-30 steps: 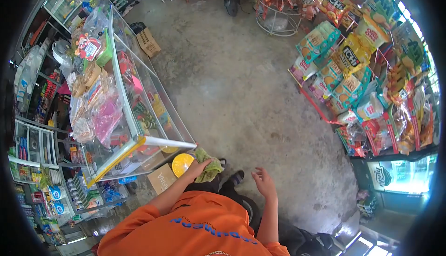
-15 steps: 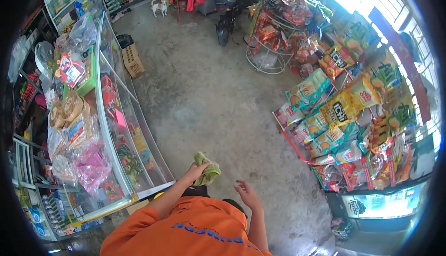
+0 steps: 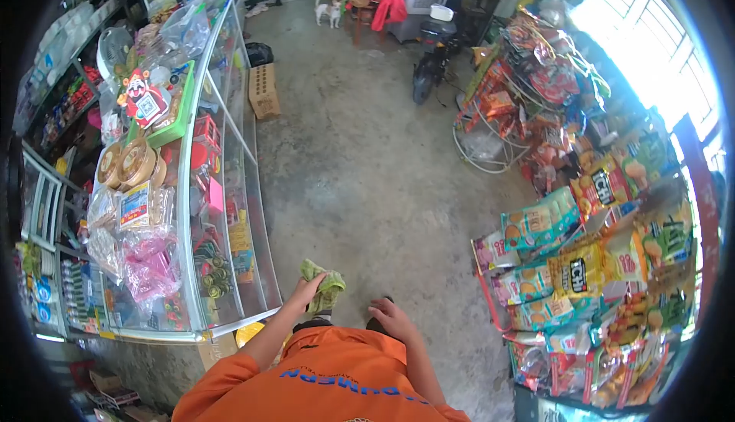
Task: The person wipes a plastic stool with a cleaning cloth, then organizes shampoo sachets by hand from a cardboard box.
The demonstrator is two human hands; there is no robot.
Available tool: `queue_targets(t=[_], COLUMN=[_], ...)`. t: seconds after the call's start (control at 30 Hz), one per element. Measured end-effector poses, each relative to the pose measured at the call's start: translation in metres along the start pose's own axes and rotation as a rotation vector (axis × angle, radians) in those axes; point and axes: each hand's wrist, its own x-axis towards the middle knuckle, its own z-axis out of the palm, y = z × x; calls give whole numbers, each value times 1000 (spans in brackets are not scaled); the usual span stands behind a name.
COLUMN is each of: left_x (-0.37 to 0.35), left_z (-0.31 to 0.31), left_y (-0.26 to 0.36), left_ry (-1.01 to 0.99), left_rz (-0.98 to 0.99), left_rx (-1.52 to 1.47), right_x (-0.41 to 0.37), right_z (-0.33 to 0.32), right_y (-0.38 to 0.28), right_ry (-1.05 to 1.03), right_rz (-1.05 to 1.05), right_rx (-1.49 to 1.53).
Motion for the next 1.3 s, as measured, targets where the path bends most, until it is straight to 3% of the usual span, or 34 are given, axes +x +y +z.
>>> queue_targets(t=[0.2, 0.3, 0.4, 0.47, 0.53, 0.63, 0.73, 0.8, 0.87, 0.93, 1.0, 1.07, 1.13, 1.2, 1.27, 1.3], left_x=[13, -5, -3, -3, -12, -18, -10, -3, -1, -9, -3, -4, -8, -4, -25, -35], left_z=[33, 47, 52, 53, 54, 43, 33, 28, 29, 44, 56, 72, 94, 106, 117, 115], left_y=[-15, -2, -7, -8, -5, -7, -17, -22, -22, -3, 7, 15, 28, 25, 44, 54], left_ry=[28, 52, 85, 87, 104, 155, 164, 179, 176, 82, 20, -33, -143, -245, -386, -307], left_rz=[5, -61, -22, 2, 47, 56, 71, 23, 0, 44, 21, -14, -37, 20, -54, -10], left_rx=[32, 20, 2, -40, 1, 15, 3, 10, 8, -137, -211, -282, -248, -212, -178, 1], right_x=[46, 66, 31, 2, -32, -57, -36, -14, 19, 48, 57, 38, 27, 36, 43, 51], right_z=[-90, -115, -129, -123, -109, -98, -92, -93, -92, -93, -92, -85, -69, -56, -60, -70], right_y=[22, 130, 228, 323, 394, 376, 342, 311, 280, 238, 150, 27, -40, -56, -49, -36], right_ry=[-18, 143, 340, 445, 496, 637, 584, 451, 390, 339, 240, 127, 66, 57, 46, 71], right_rz=[-34, 174, 474, 593, 606, 701, 651, 443, 452, 259, 38, -33, -108, -211, -303, -324], right_rx=[-57, 332, 605, 617, 377, 352, 463, 274, 224, 277, 281, 326, 418, 240, 58, 109])
